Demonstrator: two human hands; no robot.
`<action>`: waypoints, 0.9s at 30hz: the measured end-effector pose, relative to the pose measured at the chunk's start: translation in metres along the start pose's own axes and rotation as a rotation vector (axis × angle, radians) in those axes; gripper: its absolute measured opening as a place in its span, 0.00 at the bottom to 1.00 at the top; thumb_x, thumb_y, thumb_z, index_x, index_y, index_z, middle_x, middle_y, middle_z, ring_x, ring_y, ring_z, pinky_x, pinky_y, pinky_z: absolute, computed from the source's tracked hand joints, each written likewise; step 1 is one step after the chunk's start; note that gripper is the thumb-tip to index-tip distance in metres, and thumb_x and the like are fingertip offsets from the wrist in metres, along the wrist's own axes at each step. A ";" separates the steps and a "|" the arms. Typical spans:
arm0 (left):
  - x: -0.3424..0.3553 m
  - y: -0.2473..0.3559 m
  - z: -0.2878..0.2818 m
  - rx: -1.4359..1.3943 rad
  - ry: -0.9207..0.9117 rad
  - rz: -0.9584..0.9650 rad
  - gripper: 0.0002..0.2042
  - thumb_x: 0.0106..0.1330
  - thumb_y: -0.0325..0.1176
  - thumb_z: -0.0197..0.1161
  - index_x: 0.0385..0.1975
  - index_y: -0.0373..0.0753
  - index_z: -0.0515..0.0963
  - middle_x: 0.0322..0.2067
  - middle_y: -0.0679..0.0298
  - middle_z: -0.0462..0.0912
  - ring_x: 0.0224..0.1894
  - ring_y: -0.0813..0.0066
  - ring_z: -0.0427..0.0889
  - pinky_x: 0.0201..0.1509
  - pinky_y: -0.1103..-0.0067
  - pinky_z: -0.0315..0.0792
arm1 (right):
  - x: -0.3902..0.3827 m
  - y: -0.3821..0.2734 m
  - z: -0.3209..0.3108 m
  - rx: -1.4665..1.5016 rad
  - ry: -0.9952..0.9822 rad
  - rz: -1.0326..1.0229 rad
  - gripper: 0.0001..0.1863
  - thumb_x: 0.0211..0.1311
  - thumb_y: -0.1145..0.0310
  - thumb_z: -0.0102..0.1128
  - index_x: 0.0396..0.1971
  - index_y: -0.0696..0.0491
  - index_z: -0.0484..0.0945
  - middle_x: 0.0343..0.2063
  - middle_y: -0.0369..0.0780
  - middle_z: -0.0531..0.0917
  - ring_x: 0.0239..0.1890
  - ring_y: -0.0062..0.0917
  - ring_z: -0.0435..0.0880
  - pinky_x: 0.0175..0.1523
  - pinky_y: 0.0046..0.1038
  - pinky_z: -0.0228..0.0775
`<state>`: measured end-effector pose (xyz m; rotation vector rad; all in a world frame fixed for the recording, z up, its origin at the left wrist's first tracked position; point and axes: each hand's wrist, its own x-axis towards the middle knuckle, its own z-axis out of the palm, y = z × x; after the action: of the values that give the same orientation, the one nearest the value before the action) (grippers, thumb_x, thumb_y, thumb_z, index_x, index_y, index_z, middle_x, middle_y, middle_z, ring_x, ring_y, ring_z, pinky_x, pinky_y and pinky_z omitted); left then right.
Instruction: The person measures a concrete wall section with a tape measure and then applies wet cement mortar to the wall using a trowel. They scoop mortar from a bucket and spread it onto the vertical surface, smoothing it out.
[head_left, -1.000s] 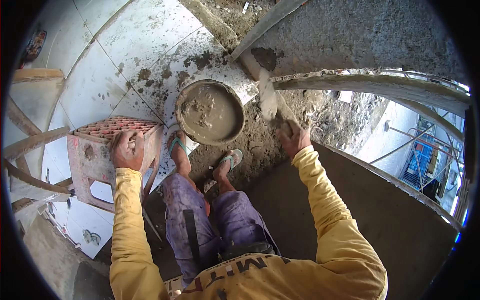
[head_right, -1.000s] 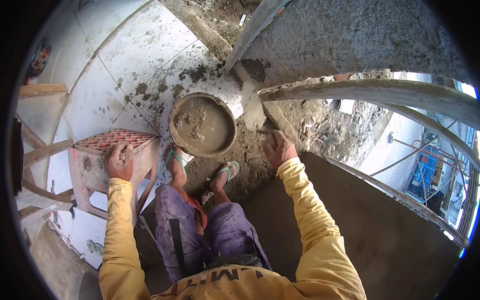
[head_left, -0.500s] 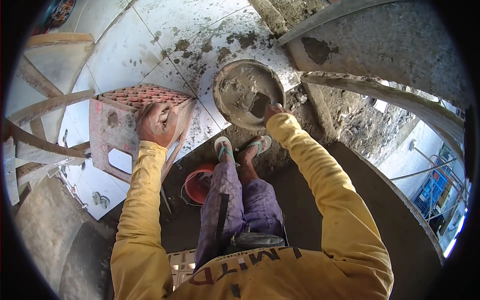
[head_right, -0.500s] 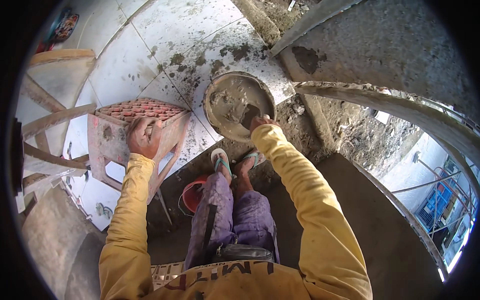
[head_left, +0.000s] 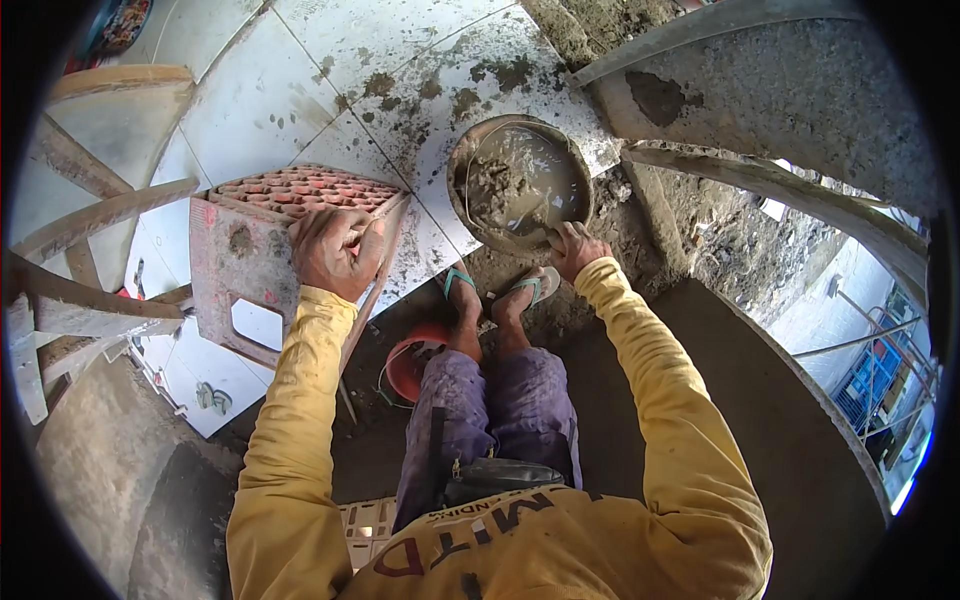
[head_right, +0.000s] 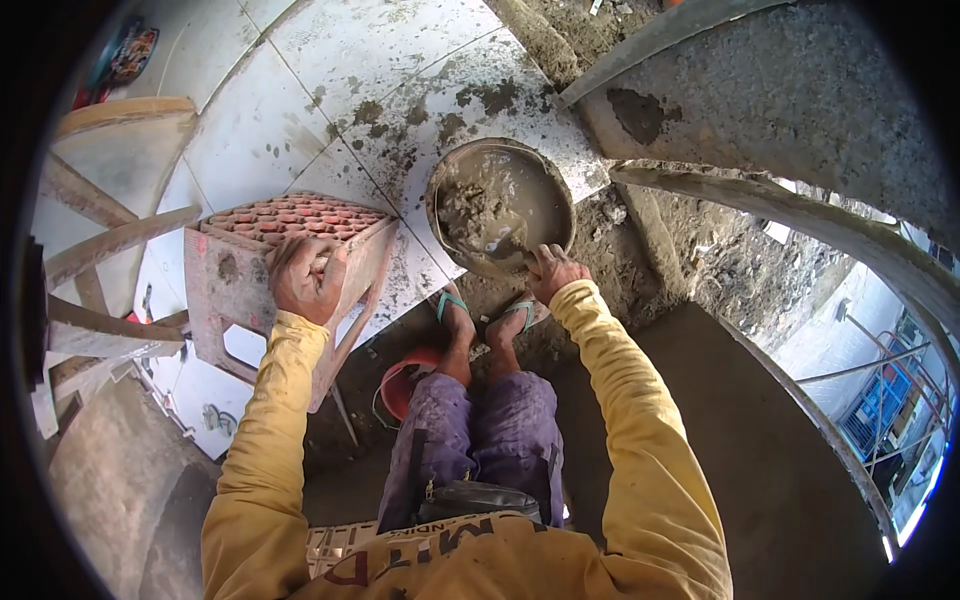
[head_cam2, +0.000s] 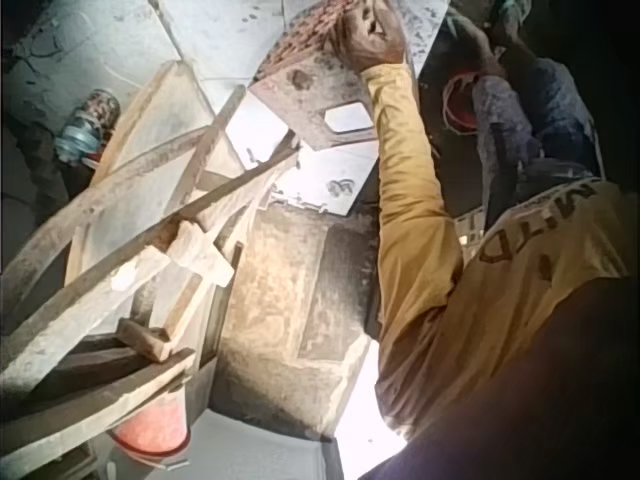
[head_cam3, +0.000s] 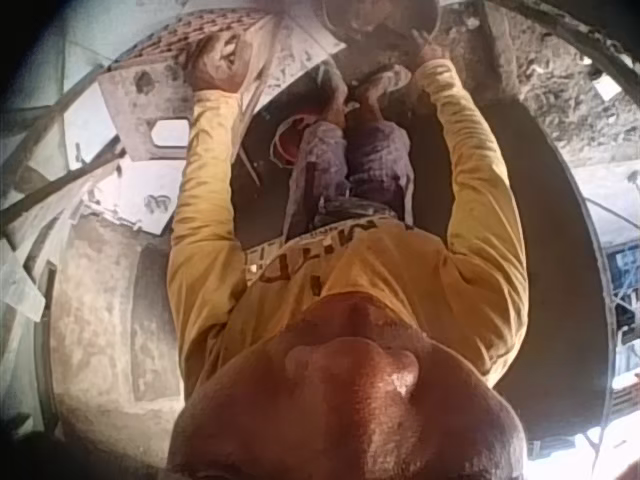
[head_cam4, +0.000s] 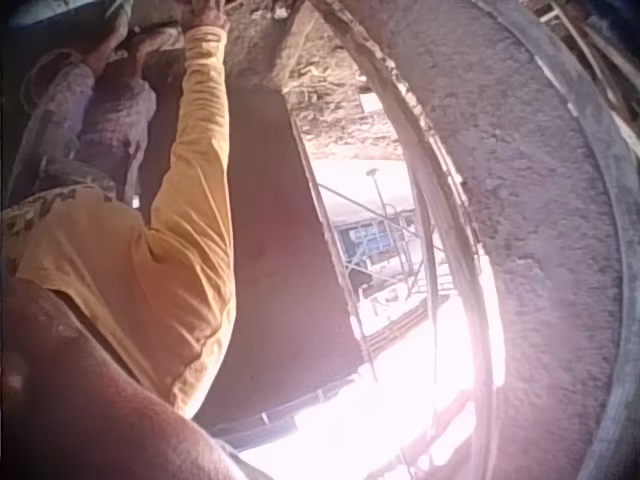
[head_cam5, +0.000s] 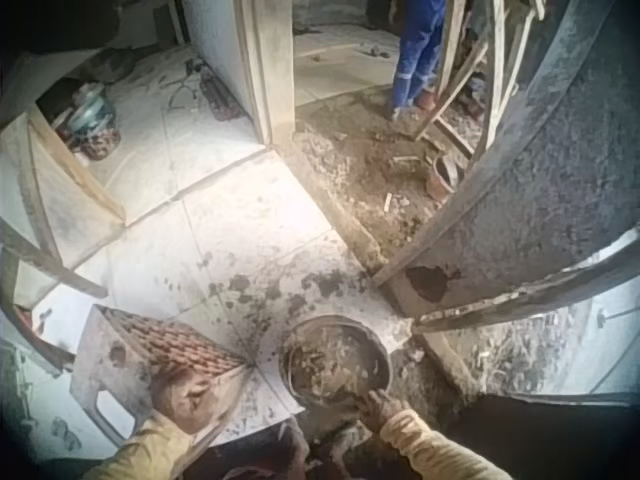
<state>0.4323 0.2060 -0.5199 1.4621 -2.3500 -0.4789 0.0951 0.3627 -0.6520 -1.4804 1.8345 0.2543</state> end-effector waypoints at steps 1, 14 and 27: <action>0.000 0.001 0.000 -0.008 -0.001 0.004 0.07 0.59 0.39 0.63 0.26 0.42 0.80 0.28 0.63 0.82 0.34 0.59 0.79 0.43 0.67 0.68 | -0.005 0.003 0.003 0.020 0.076 -0.014 0.22 0.58 0.58 0.54 0.53 0.45 0.70 0.45 0.42 0.76 0.48 0.41 0.80 0.50 0.45 0.74; -0.005 0.001 -0.001 -0.002 -0.007 0.011 0.08 0.58 0.39 0.63 0.27 0.43 0.81 0.27 0.63 0.82 0.33 0.59 0.79 0.44 0.66 0.68 | -0.032 -0.021 -0.047 -0.198 0.236 0.389 0.18 0.69 0.66 0.41 0.56 0.50 0.69 0.54 0.47 0.74 0.58 0.41 0.73 0.59 0.43 0.66; 0.000 0.011 0.003 0.068 -0.032 0.056 0.14 0.56 0.42 0.68 0.38 0.42 0.80 0.33 0.61 0.83 0.39 0.58 0.80 0.49 0.66 0.70 | 0.059 -0.065 0.041 -0.255 0.219 0.338 0.15 0.68 0.65 0.42 0.50 0.47 0.73 0.46 0.42 0.78 0.52 0.35 0.76 0.52 0.42 0.66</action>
<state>0.4221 0.2104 -0.5180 1.4236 -2.4472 -0.4144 0.1685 0.3214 -0.7001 -1.4006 2.2997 0.5245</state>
